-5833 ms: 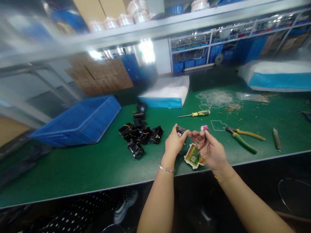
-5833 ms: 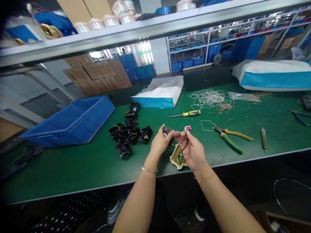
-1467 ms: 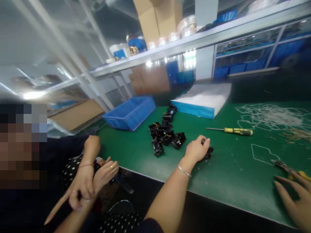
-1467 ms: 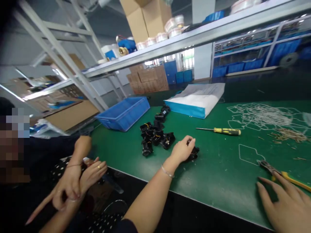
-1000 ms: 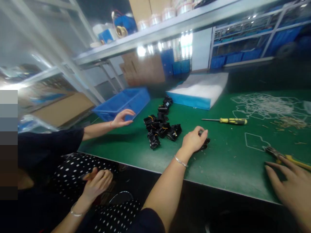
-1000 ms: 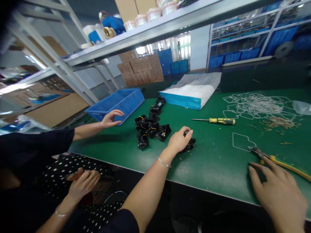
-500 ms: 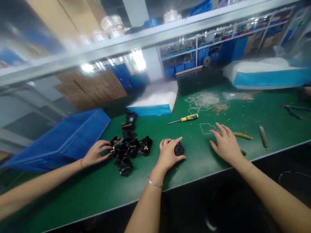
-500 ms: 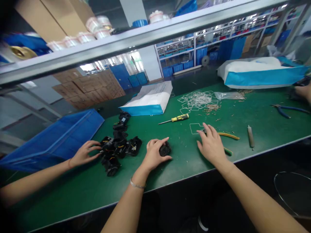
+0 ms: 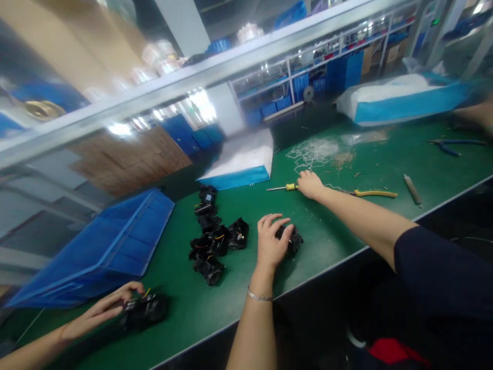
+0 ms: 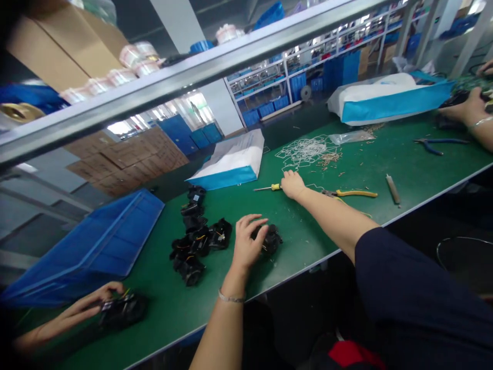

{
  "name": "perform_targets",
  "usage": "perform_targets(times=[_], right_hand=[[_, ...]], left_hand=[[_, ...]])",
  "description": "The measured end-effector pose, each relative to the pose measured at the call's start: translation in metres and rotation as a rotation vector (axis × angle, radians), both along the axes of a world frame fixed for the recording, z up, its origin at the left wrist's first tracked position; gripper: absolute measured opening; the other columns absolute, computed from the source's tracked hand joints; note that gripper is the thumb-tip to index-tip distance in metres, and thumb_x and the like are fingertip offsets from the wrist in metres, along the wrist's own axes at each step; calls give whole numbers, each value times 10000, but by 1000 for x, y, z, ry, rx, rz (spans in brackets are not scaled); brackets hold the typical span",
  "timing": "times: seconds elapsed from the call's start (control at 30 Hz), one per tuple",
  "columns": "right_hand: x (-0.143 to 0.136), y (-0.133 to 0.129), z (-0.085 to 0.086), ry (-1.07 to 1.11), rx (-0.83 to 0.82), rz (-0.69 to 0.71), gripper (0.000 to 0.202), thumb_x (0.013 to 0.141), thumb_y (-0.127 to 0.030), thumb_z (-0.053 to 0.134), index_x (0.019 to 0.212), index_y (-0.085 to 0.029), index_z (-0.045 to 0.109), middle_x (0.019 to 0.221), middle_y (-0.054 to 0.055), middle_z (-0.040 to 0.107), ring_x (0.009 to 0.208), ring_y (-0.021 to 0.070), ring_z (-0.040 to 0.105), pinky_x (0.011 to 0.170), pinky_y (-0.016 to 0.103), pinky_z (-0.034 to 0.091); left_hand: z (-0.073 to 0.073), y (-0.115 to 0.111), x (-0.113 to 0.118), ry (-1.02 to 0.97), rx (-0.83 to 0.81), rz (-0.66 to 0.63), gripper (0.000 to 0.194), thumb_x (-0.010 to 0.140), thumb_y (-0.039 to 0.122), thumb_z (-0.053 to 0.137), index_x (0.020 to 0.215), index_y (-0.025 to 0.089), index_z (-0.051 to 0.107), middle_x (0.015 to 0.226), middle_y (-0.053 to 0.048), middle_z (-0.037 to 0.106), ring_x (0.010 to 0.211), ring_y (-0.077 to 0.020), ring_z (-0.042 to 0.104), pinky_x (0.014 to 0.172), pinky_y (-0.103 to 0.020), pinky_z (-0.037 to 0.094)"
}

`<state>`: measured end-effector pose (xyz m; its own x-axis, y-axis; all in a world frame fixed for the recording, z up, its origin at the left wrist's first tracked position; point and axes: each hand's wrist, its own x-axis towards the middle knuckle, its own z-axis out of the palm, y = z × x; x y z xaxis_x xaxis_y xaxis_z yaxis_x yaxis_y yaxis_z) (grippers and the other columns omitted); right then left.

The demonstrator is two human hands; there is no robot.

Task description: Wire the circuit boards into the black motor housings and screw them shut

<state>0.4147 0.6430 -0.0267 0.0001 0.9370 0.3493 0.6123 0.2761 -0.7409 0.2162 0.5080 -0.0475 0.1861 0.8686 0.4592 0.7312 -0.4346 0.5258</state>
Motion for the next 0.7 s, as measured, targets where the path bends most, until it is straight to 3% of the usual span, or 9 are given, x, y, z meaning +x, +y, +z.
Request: perform_targets(times=[0.1,0.23,0.27,0.37,0.5,0.6,0.7], right_hand=[[10,-30,12,110,-25,10,402,949,-391,426,851,-40,595,955,35,620,778,31,556,697,153,373],[35,-96,21,265,-152,128,443,908,-514,439,1020,-104,566,909,43,648,592,39,517,559,174,355],[41,-117,18,325,-217,182,437,927,-522,395,1050,-133,550,895,43,646,569,59,516,521,185,360],[53,-183,-1,764,-576,288,346,860,-469,580,1038,-173,562,794,9,575,555,76,461,445,177,321],[57,-256,-28,995,-811,216,427,853,-459,592,1210,-234,531,946,45,587,716,143,554,509,225,431],[55,-282,-39,1024,-927,262,520,823,-434,635,1295,-293,470,1132,71,583,567,86,471,424,211,363],[52,-288,-45,995,-992,293,544,851,-457,602,1343,-293,438,1086,74,608,559,75,437,433,195,350]], left_hand=[[-5,7,6,-81,-29,154,237,887,416,539,955,267,710,1147,-32,602,1134,-200,483,1027,-370,376],[-11,11,17,-100,-119,225,270,859,466,557,870,247,715,1041,-40,602,1019,-194,528,958,-341,417],[-11,12,20,-89,-142,239,284,851,484,560,837,245,713,1022,-39,601,1001,-196,529,939,-338,424],[-13,14,26,-44,-196,293,333,827,530,568,714,239,687,987,-30,605,974,-206,522,883,-337,433],[-17,19,27,1,-190,306,453,861,548,501,578,217,626,923,-20,618,932,-196,513,835,-325,430],[-21,28,22,31,-158,250,457,894,494,471,575,210,633,901,-21,626,917,-181,515,847,-312,426],[-24,39,15,42,-151,187,389,874,433,534,582,199,643,889,-16,628,888,-163,531,868,-300,425]])
